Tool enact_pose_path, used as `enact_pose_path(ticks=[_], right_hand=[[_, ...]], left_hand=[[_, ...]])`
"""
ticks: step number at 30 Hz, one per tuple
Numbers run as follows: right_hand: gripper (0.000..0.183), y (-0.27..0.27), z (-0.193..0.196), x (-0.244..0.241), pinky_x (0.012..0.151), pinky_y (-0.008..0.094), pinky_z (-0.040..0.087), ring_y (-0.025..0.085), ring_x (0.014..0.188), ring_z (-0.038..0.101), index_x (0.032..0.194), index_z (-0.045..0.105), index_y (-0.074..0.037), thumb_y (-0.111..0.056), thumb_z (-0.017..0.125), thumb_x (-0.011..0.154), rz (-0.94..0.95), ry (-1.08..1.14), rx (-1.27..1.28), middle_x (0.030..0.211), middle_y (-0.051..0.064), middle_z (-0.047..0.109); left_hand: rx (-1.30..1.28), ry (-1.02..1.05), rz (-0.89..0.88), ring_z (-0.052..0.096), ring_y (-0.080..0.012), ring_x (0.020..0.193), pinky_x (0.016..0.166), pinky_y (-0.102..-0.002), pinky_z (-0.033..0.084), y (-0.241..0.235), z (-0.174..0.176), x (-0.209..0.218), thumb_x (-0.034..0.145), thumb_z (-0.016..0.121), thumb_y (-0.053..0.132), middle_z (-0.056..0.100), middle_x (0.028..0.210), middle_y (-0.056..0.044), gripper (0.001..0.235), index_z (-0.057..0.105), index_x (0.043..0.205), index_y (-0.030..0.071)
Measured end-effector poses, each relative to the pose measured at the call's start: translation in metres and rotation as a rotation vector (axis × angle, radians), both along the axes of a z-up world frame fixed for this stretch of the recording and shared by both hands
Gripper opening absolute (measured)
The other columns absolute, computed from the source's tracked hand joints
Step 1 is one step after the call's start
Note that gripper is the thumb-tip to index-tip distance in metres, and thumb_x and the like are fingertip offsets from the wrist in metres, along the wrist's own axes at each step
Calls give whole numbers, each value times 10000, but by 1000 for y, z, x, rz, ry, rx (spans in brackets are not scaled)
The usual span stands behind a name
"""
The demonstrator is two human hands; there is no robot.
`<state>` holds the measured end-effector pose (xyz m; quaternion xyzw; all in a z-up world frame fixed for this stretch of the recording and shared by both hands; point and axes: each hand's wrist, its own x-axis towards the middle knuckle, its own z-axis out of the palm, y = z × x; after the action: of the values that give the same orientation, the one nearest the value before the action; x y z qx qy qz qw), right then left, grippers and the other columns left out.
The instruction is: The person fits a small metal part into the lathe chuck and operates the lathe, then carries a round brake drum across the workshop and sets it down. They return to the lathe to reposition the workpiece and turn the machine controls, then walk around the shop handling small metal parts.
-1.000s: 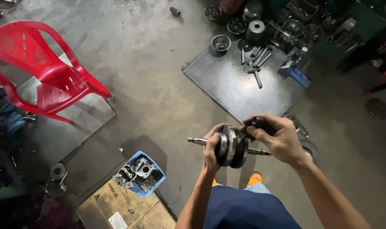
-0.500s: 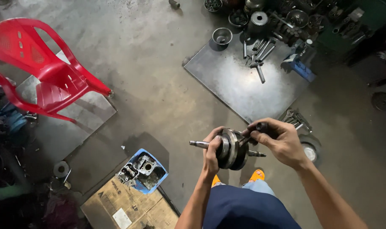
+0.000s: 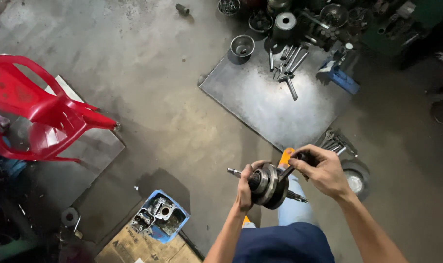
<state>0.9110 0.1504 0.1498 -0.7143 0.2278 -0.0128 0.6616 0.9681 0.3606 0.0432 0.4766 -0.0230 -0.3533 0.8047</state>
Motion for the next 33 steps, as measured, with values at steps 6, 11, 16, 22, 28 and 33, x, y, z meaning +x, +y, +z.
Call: enact_pose_path(ticks=[6,11,16,22,28,33], right_hand=[[109,-137,-47,103,499,246,407,61,577,517,949,741,6,-77,764,883,50,66,-36,684,-6,625],[77,-238,-37,193,506,286,439,89,555,535,907,737,-19,-83,760,874,273,145,-193,639,47,639],[191,-296,-20,312,541,427,509,295,622,641,913,748,-91,-184,794,753,854,-203,-613,691,93,633],[143,-336,-125,427,559,479,513,336,648,653,813,677,-86,-212,722,861,1018,-101,-709,675,101,626],[146,-358,-359,534,550,488,530,379,596,668,788,687,-79,-219,712,823,616,123,-772,699,144,694],[184,-418,-621,637,589,479,538,403,672,683,834,704,-56,-239,719,857,430,218,-825,729,186,698]], left_hand=[[34,163,46,657,-183,1044,965,-330,513,-127,-52,92,1001,334,629,689,1166,-111,771,624,1303,-18],[261,57,87,630,-176,1096,1005,-333,486,-210,-79,167,1018,375,615,681,1206,-115,764,637,1304,-44],[252,285,40,671,-189,1096,1020,-334,494,-267,-87,251,1000,357,628,723,1204,-117,762,666,1267,-15],[202,510,-209,694,-218,1009,964,-347,518,-326,-202,385,999,374,648,737,1141,-137,779,711,1228,-16],[354,440,-58,688,-184,1058,964,-311,520,-404,-442,514,966,584,509,745,1175,-113,585,711,1245,11],[629,-163,-13,698,-281,1061,926,-366,535,-461,-638,613,943,695,328,727,1144,-184,459,674,1248,-13]])
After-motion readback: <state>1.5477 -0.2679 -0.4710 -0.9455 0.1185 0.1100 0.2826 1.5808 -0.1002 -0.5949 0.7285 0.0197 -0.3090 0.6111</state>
